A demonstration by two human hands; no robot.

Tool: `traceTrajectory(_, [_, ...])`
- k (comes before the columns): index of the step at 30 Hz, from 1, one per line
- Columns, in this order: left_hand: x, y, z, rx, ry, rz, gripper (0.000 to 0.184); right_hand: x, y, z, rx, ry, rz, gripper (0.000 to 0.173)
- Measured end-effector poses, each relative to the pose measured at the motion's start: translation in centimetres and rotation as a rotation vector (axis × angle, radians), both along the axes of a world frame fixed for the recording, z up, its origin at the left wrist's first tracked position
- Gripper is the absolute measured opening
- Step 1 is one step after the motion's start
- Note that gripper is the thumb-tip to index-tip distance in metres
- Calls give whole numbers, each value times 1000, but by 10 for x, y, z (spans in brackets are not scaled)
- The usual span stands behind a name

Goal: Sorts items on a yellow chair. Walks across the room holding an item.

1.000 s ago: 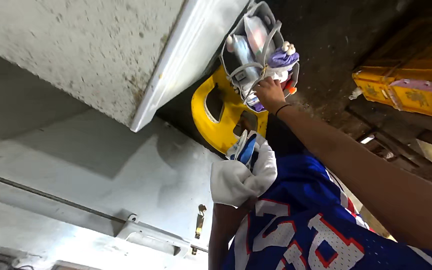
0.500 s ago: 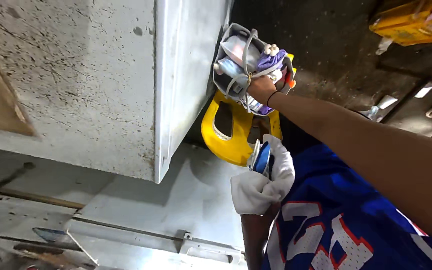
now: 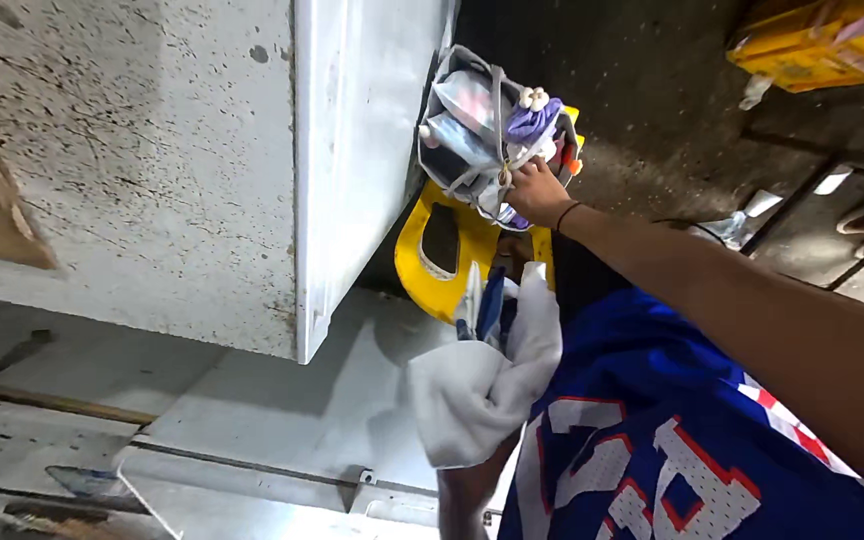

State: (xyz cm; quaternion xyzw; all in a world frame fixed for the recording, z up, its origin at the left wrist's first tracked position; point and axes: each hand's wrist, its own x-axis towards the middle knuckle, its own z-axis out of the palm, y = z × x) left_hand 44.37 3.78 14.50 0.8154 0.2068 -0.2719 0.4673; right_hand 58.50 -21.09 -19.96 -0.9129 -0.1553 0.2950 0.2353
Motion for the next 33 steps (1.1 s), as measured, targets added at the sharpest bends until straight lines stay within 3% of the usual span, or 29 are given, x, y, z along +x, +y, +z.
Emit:
traceTrajectory(4, [47, 11, 8, 22, -172, -68, 62, -46, -25, 23, 167, -130, -132, 20])
traceTrajectory(6, [92, 9, -11, 119, -306, -197, 79, -67, -38, 34, 169, -146, -180, 24])
traceTrajectory(8, [146, -3, -36, 297, -397, -431, 86, -78, -53, 41, 142, -146, -220, 26])
traceTrajectory(11, [215, -33, -94, 362, -449, -630, 68, -88, -72, 52, 120, -143, -279, 25])
traceTrajectory(14, [243, -53, -154, 383, -172, -795, 70, -98, -75, 80, 179, -94, -361, 24])
traceTrajectory(17, [211, -70, -163, 217, -72, -860, 89, -101, -70, 126, 372, 70, -461, 23])
traceTrajectory(19, [158, -76, -153, 21, 38, -844, 97, -101, -65, 151, 625, 336, -566, 21])
traceTrajectory(21, [102, -77, -152, -161, 176, -706, 88, -96, -59, 154, 893, 553, -622, 21])
traceTrajectory(23, [59, -71, -159, -216, 290, -515, 65, -89, -52, 136, 969, 615, -584, 26])
traceTrajectory(25, [33, -65, -160, -156, 402, -320, 53, -79, -49, 106, 740, 611, -512, 35])
traceTrajectory(29, [-1, -49, -151, -121, 415, 16, 51, -51, -39, 31, 98, 558, -389, 37])
traceTrajectory(33, [-35, -38, -140, -149, 332, 229, 51, -42, -21, -10, -133, 367, -170, 32])
